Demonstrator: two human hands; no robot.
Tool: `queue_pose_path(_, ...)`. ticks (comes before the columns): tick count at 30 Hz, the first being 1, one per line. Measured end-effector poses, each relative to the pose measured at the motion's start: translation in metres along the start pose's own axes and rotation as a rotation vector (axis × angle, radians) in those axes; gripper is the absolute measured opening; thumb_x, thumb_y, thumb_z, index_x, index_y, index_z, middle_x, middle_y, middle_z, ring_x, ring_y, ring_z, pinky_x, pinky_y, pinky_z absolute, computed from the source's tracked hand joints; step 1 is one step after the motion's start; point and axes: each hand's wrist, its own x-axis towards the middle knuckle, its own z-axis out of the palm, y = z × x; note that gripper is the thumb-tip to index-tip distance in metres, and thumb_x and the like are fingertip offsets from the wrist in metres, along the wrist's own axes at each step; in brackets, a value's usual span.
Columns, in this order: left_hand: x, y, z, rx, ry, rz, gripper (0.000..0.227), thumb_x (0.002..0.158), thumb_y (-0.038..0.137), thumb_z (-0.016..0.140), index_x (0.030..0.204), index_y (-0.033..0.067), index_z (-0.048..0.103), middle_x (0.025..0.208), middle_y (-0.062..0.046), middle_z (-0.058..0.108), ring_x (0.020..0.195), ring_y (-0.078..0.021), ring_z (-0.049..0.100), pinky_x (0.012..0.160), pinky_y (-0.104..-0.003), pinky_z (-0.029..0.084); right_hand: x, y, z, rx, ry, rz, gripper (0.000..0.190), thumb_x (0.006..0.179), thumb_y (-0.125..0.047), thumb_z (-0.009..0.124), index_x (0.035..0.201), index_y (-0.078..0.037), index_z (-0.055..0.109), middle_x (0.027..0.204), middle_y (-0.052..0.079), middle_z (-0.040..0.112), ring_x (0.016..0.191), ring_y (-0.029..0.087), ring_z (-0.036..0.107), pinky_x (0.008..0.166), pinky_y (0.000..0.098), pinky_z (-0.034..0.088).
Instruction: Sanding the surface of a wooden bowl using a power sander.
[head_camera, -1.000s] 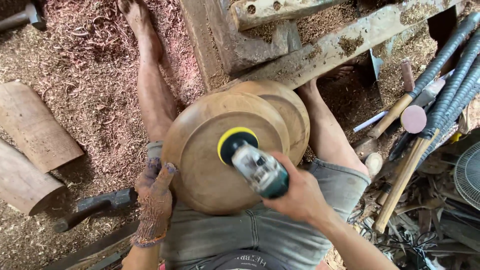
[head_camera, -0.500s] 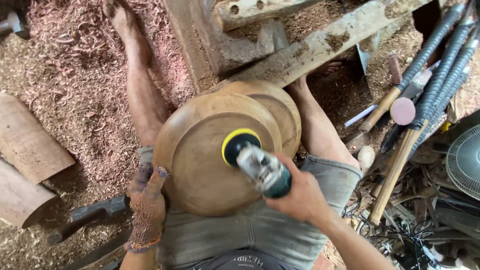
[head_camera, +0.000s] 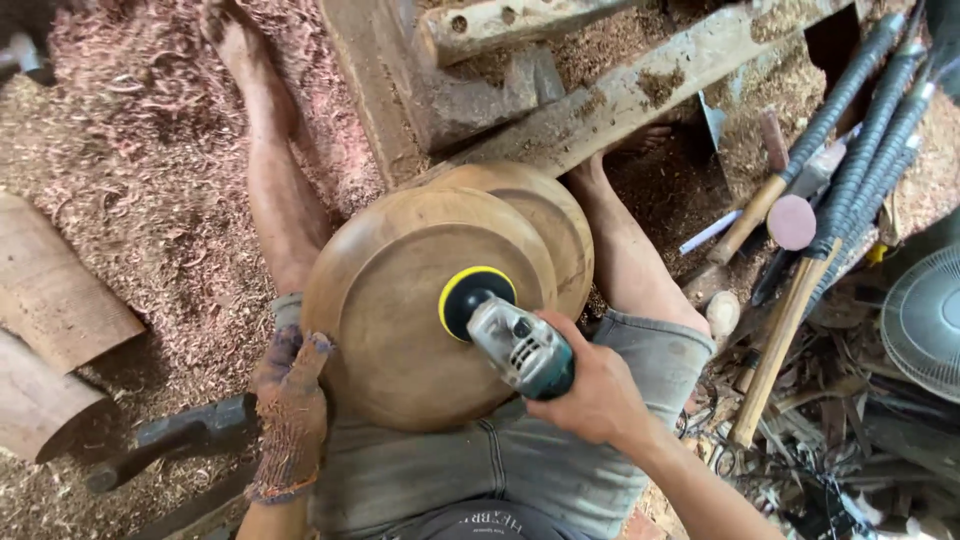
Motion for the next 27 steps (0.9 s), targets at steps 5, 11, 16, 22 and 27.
queue_pose_path(5,0.002,0.014,0.007,-0.011,-0.001,-0.018,0.027,0.093,0.009,0.066,0.118,0.0,0.067,0.108,-0.007,0.07,0.095,-0.0146,0.06,0.089,-0.026,0.046,-0.02,0.032,0.019,-0.06,-0.1,0.003,0.107,0.052,-0.023,0.091,0.146,-0.038,0.044,0.106,0.003,0.083,0.089,0.026,0.081,0.074,0.0386,0.064)
queue_pose_path(11,0.015,0.102,0.056,0.479,-0.089,-0.05,0.031,0.092,0.022,0.068,0.119,0.006,0.072,0.108,-0.015,0.071,0.105,-0.0261,0.063,0.096,-0.041,0.048,0.018,0.009,0.001,0.018,0.089,0.014,0.097,0.05,-0.033,0.091,0.139,-0.037,0.052,0.098,0.013,0.081,0.091,0.033,0.077,0.079,0.0462,0.061)
queue_pose_path(16,0.096,0.109,0.091,1.015,-0.408,0.034,0.068,0.077,0.064,0.079,0.128,0.0205,0.071,0.131,-0.018,0.067,0.127,-0.0375,0.06,0.113,-0.048,0.044,-0.009,0.023,-0.01,0.145,0.429,0.015,0.106,0.044,-0.032,0.099,0.141,-0.032,0.055,0.114,0.022,0.072,0.112,0.043,0.069,0.1,0.0516,0.05)
queue_pose_path(22,0.023,0.117,0.075,0.645,-0.227,-0.072,0.057,0.082,0.027,0.065,0.13,-0.0025,0.065,0.111,-0.016,0.075,0.094,-0.023,0.07,0.085,-0.032,0.057,-0.06,0.042,-0.03,0.314,0.312,0.15,0.118,0.045,-0.009,0.093,0.151,-0.007,0.041,0.127,0.016,0.07,0.113,0.03,0.072,0.101,0.0425,0.058)
queue_pose_path(27,-0.009,0.008,0.02,-0.207,-0.034,-0.063,0.045,0.087,-0.004,0.065,0.132,-0.0009,0.062,0.122,-0.013,0.069,0.105,-0.0226,0.064,0.095,-0.031,0.051,-0.055,0.056,0.017,0.247,0.063,0.13,0.107,0.053,-0.013,0.094,0.148,-0.015,0.044,0.122,0.008,0.074,0.108,0.022,0.077,0.098,0.0343,0.062)
